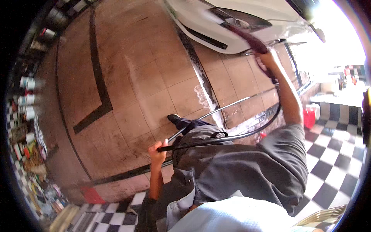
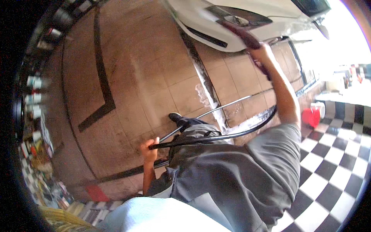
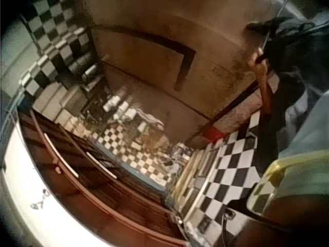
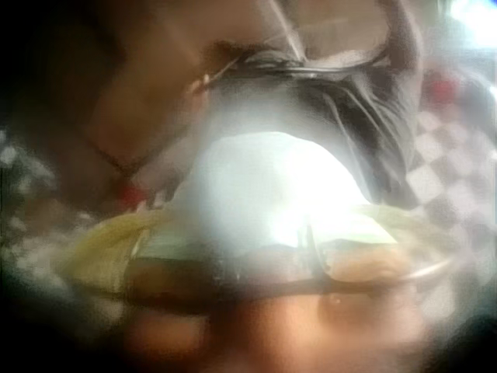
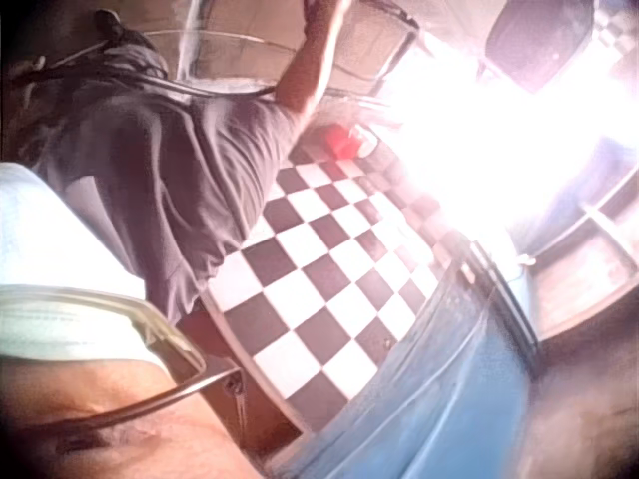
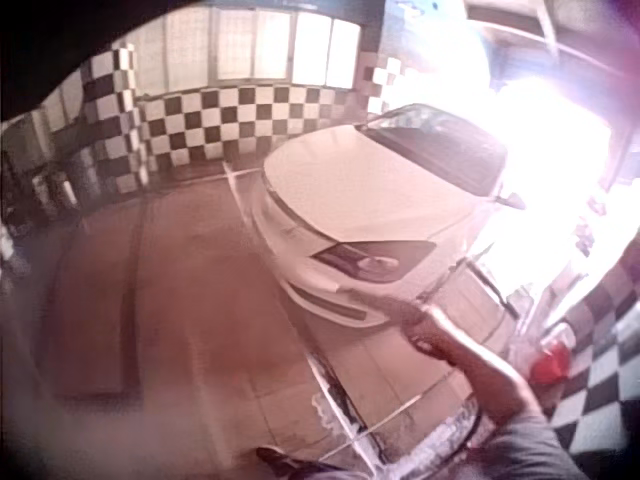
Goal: The person uses a high-pressure water spray gun to wash a white car in a garage. They systematically clean the interior door panels, the exterior body, the roof, and the front bumper area. The person moves around the vehicle to ensure full coverage of the exterior surfaces.
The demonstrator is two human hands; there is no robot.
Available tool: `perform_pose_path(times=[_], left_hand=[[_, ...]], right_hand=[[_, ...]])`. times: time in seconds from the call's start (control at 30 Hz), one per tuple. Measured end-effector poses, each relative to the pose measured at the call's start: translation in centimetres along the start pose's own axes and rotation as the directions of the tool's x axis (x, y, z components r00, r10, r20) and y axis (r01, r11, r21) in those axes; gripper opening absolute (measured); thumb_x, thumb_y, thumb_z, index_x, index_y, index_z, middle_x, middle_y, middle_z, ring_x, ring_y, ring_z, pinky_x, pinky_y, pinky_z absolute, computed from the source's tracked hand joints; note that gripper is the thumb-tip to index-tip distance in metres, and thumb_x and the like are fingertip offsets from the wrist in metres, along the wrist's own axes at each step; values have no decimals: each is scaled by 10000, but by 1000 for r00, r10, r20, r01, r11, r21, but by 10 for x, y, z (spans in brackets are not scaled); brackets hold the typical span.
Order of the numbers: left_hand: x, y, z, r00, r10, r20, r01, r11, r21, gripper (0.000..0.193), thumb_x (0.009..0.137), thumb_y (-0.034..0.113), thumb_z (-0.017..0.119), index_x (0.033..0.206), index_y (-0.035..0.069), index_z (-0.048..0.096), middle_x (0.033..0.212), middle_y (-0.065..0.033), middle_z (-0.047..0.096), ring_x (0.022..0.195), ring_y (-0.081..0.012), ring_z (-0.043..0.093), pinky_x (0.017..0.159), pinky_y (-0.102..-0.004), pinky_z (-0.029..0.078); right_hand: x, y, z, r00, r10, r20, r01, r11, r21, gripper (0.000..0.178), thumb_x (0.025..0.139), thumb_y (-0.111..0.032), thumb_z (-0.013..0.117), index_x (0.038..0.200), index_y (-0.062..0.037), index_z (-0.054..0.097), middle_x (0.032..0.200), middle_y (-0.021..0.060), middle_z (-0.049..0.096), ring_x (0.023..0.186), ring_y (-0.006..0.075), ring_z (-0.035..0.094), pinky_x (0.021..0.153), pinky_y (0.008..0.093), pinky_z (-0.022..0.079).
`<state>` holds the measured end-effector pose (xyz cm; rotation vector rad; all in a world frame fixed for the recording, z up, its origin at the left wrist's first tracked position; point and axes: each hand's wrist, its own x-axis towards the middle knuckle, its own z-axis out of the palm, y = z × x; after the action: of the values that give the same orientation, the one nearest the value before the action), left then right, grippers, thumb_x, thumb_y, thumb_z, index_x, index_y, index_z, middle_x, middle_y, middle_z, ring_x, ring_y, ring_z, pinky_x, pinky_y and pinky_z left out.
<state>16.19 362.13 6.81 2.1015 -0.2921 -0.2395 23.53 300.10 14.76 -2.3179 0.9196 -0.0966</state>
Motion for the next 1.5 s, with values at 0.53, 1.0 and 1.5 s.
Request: perform_pose_path(times=[0.53,1.0,1.5], left_hand=[[15,-193,-228,945,-323,56,315,847,-428,138,673,103,616,690,-34,622,598,-53,589,553,-146,560,519,-298,432],[33,-204,-642,618,456,-641,56,787,614,257,769,144,665,596,3,539,542,-52,522,482,-154,444,472,-318,376],[140,-71,-538,723,676,-142,-429,600,675,409,807,153,761,542,26,475,487,-103,429,434,-188,337,431,-357,305]], right_hand=[[-239,13,24,611,517,-599,-613,788,55,369,667,-337,732,718,25,687,695,118,678,562,197,645,523,317,510],[-347,-512,538,982,-43,182,-147,426,893,499,675,-195,752,1075,42,572,891,110,658,800,194,637,735,340,530],[-274,-126,205,669,699,-252,-93,415,905,113,780,-65,638,763,39,596,610,108,588,462,212,563,407,353,489]])
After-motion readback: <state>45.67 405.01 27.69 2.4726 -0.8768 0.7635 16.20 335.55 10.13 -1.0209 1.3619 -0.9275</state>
